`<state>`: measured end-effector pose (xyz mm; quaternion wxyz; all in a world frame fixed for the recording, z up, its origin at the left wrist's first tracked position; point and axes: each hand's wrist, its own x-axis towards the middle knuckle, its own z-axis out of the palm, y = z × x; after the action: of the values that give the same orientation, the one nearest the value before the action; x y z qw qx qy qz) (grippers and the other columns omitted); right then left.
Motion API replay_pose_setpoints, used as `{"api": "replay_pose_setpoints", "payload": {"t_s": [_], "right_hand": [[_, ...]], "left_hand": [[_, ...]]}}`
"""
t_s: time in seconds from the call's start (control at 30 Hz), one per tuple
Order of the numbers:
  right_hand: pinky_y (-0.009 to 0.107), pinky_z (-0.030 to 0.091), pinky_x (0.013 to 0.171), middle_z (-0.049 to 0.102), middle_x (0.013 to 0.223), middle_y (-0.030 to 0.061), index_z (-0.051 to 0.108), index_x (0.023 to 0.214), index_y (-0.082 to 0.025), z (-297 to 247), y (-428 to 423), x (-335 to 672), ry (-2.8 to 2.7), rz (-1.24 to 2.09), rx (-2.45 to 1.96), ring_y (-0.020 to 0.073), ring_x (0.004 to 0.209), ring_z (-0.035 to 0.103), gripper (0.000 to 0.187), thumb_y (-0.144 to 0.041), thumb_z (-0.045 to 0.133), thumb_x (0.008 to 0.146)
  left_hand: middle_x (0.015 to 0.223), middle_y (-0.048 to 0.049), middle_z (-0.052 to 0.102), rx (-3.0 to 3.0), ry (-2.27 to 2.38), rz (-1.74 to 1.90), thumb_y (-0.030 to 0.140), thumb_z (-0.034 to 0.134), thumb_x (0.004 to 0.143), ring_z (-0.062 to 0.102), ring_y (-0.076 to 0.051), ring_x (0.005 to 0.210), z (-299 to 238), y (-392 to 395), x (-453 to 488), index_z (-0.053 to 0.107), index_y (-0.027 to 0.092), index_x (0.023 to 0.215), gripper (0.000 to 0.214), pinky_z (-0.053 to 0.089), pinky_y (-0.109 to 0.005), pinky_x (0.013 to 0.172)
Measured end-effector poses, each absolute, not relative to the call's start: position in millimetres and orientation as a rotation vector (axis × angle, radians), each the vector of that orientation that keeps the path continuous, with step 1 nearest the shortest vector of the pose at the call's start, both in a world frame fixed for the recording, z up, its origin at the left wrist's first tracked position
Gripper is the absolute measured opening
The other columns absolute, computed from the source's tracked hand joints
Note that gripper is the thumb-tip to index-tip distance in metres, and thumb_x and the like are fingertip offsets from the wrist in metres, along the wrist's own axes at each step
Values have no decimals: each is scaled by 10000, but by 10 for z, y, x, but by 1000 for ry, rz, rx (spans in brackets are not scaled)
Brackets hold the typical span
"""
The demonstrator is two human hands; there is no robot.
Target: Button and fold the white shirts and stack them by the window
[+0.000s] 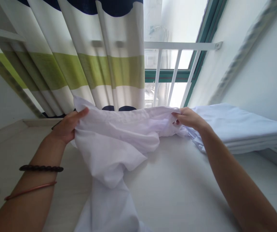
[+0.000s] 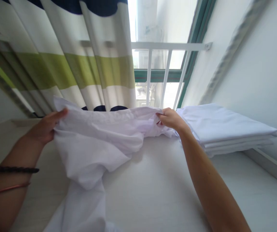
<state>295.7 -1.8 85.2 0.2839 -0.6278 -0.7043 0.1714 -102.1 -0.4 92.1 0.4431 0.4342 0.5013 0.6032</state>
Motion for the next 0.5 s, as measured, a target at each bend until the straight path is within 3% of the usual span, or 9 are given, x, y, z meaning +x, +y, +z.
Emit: {"api": "replay_pose_setpoints", "payload": {"t_s": [0.07,0.13,0.23,0.33,0.37,0.43,0.5], "right_hand": [[333,507,669,670,728,98,647,752,-149,918,-82,2919,-1760,724,-1372,209,691,634,351,-464,514,830],[353,523,698,683,877,107,643,905,-170,1020,-177,2878,-1604,767,-1116,233,810,649,383,-510,480,838],[370,522,784,604,1223,73,568,1154,-256,1204,-363,2831,-1450,705,-881,241,1107,580,430,-490,295,919],[384,500,832,432,1437,-6,450,1297,-350,1331,-503,2820,-1482,697,-722,213,1244,488,497,-464,102,962],[393,497,829,394,1466,-16,421,1319,-367,1344,-516,2826,-1503,693,-715,213,1252,483,521,-465,53,962],[415,508,802,404,1460,8,409,1324,-362,1327,-486,2849,-1529,687,-805,237,1225,510,549,-494,27,951],[433,530,781,509,1368,57,461,1270,-321,1272,-407,2872,-1538,716,-954,267,1152,566,526,-562,143,929]], "left_hand": [[613,-55,697,1063,1299,1453,157,666,737,633,-170,556,924,3,-1011,667,72,822,121,504,-219,508],[694,-58,722,1009,1262,1589,143,600,791,661,-169,641,1008,-36,-954,673,61,903,157,528,-221,575],[994,-21,724,1165,980,1892,245,392,948,658,-189,945,1240,-221,-804,634,108,1129,331,541,-297,788],[1233,56,617,1531,715,1924,364,179,1009,541,-220,1175,1399,-425,-692,579,195,1247,495,490,-372,897],[1236,64,612,1570,680,1918,387,203,1004,523,-229,1197,1403,-453,-686,580,204,1247,485,484,-383,904],[1136,31,671,1487,723,1897,386,415,947,566,-247,1145,1333,-421,-728,618,178,1192,380,513,-376,867],[953,-36,729,1317,896,1735,286,630,816,659,-255,957,1203,-299,-809,665,120,1079,313,567,-337,742]]}}
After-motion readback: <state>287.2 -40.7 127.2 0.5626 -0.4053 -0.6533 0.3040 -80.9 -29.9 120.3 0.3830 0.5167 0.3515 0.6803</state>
